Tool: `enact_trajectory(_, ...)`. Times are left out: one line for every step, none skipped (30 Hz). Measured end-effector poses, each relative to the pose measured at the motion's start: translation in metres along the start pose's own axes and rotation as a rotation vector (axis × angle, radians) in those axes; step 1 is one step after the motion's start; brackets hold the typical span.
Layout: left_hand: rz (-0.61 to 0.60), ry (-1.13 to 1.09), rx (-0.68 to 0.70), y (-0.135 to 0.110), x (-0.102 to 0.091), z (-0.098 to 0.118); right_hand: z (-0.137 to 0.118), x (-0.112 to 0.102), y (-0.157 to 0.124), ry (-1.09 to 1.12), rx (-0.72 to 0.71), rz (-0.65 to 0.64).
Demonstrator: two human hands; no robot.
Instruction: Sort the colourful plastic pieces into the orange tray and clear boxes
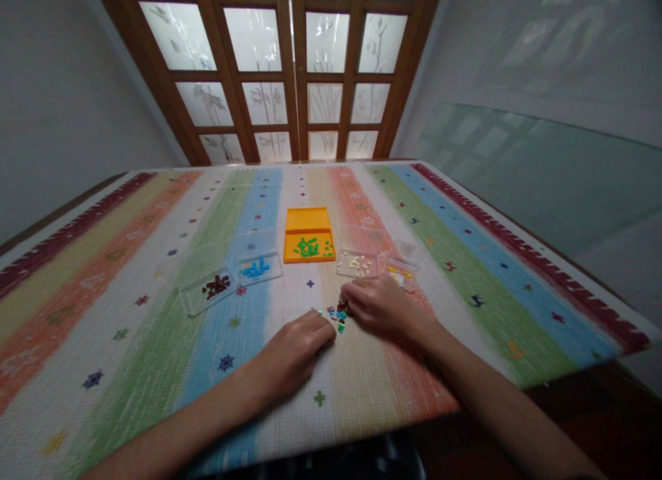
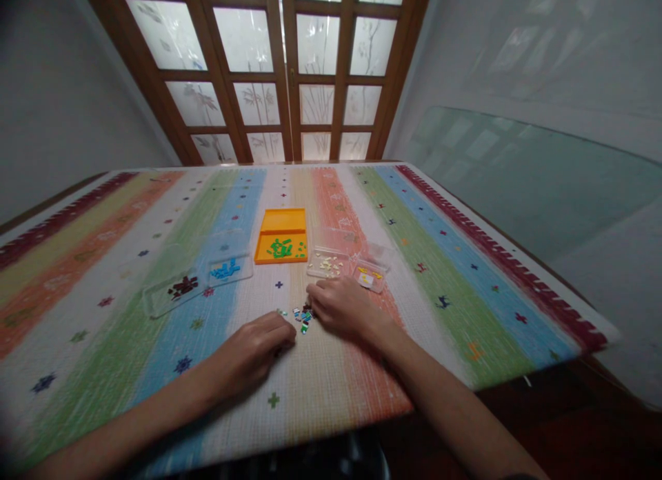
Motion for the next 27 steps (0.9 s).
enact_trajectory(-0.001,-0.008,-0.005,0.000,0.000,-0.001,0.000,0.000,0.000,0.000,-0.003,0.005)
enact_trajectory(-0.003,-0.010,-0.006,0.000,0.000,-0.002,0.000,0.001,0.000,-0.002,-0.004,0.008)
enact_trajectory(-0.003,-0.007,-0.003,0.000,-0.001,-0.002,0.001,0.001,0.000,-0.004,-0.006,0.011)
enact_trajectory(-0.004,0.000,0.003,0.001,-0.001,-0.002,0.001,0.001,0.000,-0.007,-0.006,0.013)
enact_trajectory(-0.009,0.009,0.011,0.001,-0.001,-0.002,0.001,0.001,0.000,-0.010,-0.005,0.014)
enact_trajectory(-0.013,0.018,0.020,0.001,-0.001,-0.001,0.001,0.001,0.000,-0.013,-0.004,0.014)
enact_trajectory(-0.021,0.028,0.027,0.001,0.000,0.000,0.001,0.000,0.000,-0.016,-0.002,0.015)
enact_trajectory(-0.027,0.038,0.033,0.001,0.000,0.000,0.001,-0.001,0.000,-0.021,-0.002,0.015)
enact_trajectory(-0.030,0.049,0.037,0.002,0.000,0.001,0.000,-0.001,0.000,-0.026,-0.002,0.014)
enact_trajectory(-0.034,0.060,0.040,0.002,0.000,0.002,0.000,-0.002,0.000,-0.031,-0.004,0.013)
enact_trajectory(-0.038,0.071,0.047,0.002,0.000,0.003,0.000,-0.002,0.000,-0.036,-0.007,0.015)
enact_trajectory(-0.043,0.081,0.053,0.003,0.000,0.003,0.000,-0.002,-0.001,-0.038,-0.009,0.016)
enact_trajectory(-0.049,0.091,0.058,0.003,0.000,0.004,0.000,-0.002,-0.001,-0.039,-0.009,0.018)
enact_trajectory(-0.055,0.100,0.065,0.003,0.001,0.004,0.000,-0.002,-0.001,-0.038,-0.009,0.021)
enact_trajectory(-0.060,0.108,0.070,0.003,0.001,0.005,0.001,-0.002,-0.001,-0.037,-0.009,0.024)
enact_trajectory(-0.063,0.116,0.075,0.003,0.001,0.005,0.001,-0.002,-0.001,-0.036,-0.009,0.027)
enact_trajectory(-0.062,0.124,0.080,0.003,0.001,0.005,0.001,-0.001,-0.001,-0.036,-0.007,0.028)
enact_trajectory(-0.062,0.131,0.083,0.003,0.002,0.005,0.002,-0.001,-0.001,-0.036,-0.005,0.029)
enact_trajectory(-0.064,0.137,0.088,0.003,0.002,0.006,0.002,-0.001,-0.001,-0.035,-0.004,0.030)
enact_trajectory(-0.065,0.142,0.093,0.002,0.002,0.006,0.002,-0.001,-0.001,-0.034,-0.004,0.030)
enact_trajectory(-0.069,0.147,0.096,0.002,0.002,0.006,0.002,-0.001,-0.001,-0.033,-0.005,0.030)
enact_trajectory(-0.075,0.153,0.101,0.001,0.002,0.006,0.002,-0.001,-0.001,-0.033,-0.006,0.030)
enact_trajectory(-0.087,0.160,0.105,0.000,0.003,0.007,0.002,-0.001,-0.001,-0.033,-0.007,0.031)
enact_trajectory(-0.101,0.170,0.110,0.000,0.004,0.007,0.002,-0.001,-0.001,-0.034,-0.009,0.032)
enact_trajectory(-0.114,0.183,0.120,-0.001,0.004,0.007,0.002,-0.001,-0.001,-0.036,-0.008,0.033)
enact_trajectory(-0.125,0.198,0.130,-0.001,0.005,0.008,0.003,-0.001,-0.001,-0.038,-0.007,0.032)
enact_trajectory(-0.132,0.211,0.142,-0.001,0.005,0.009,0.003,0.000,-0.001,-0.039,-0.006,0.028)
Point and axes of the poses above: each hand's wrist, its own y-axis towards the middle knuckle, its own x-axis out of the palm, z = x × y, the point moved 7 cm from there along y, towards the middle knuckle, and after that the axes turned 14 degrees about -y, right-handed, at the moved point
